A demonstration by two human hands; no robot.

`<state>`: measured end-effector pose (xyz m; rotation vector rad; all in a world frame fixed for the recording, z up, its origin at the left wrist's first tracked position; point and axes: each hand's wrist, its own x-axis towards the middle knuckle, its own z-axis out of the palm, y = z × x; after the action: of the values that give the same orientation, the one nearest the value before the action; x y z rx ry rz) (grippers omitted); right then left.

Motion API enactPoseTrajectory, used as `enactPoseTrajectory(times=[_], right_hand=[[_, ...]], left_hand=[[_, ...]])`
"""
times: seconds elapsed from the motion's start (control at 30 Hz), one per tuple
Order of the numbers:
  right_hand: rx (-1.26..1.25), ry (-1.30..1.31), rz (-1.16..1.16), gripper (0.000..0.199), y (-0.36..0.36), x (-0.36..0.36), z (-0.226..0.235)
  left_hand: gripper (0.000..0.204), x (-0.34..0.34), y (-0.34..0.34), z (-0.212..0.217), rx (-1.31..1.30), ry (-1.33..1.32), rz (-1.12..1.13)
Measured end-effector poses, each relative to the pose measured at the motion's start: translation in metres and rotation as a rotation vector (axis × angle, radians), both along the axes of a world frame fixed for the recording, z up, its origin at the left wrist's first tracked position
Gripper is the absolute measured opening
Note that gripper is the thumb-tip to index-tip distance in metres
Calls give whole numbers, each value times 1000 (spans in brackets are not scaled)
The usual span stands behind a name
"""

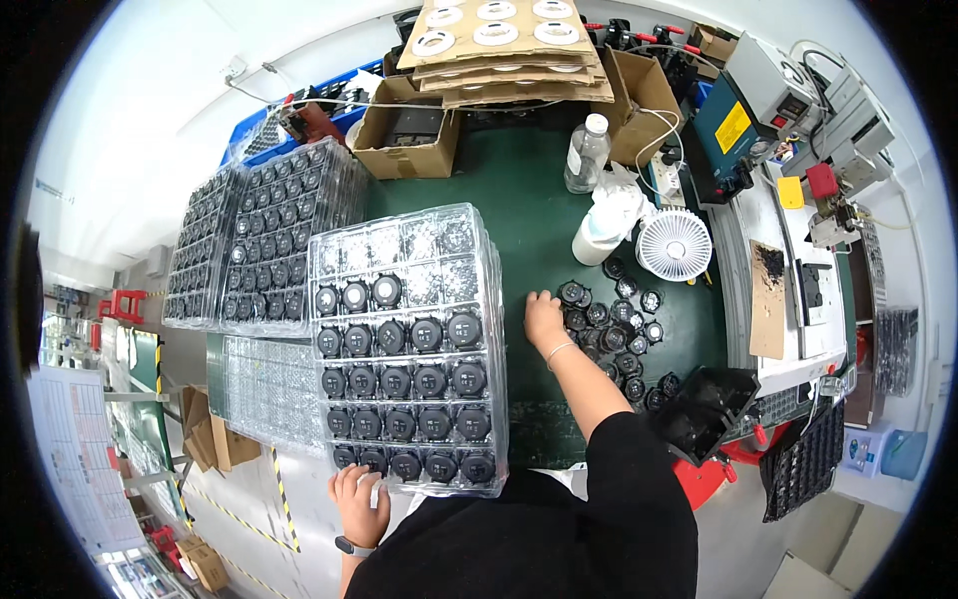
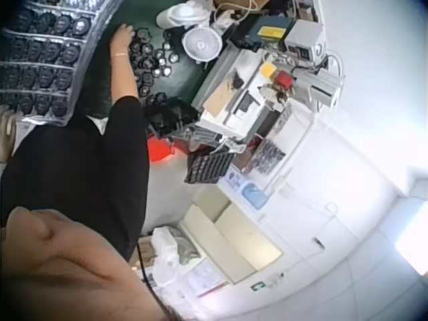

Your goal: The person sorts black circular electronic components by hand, placing them into plastic grid trays.

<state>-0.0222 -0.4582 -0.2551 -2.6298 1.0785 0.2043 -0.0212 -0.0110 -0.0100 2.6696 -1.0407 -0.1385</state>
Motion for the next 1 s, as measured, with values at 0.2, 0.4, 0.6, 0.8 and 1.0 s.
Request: enactPoseTrajectory(times=[0.2,0.4,0.6,0.8,1.0], right_hand=[[78,-107,39,47,12,-4,11],[85,-20,74,44,-2,-21,21],[-47,-32,159,40,-55,-17,63],[-26,90,373,32,-84,-51,44],[189,-115,14,44,-58,-14,66]], left_hand=[[27,8,5,2,20,-22,-6],[26,13,-6,5,-3,-19,-63],[22,7,5,20,-17,-117,-107],[27,4,11,17,11,-90,-100],[25,-2,12,1,-18,-67,-9]])
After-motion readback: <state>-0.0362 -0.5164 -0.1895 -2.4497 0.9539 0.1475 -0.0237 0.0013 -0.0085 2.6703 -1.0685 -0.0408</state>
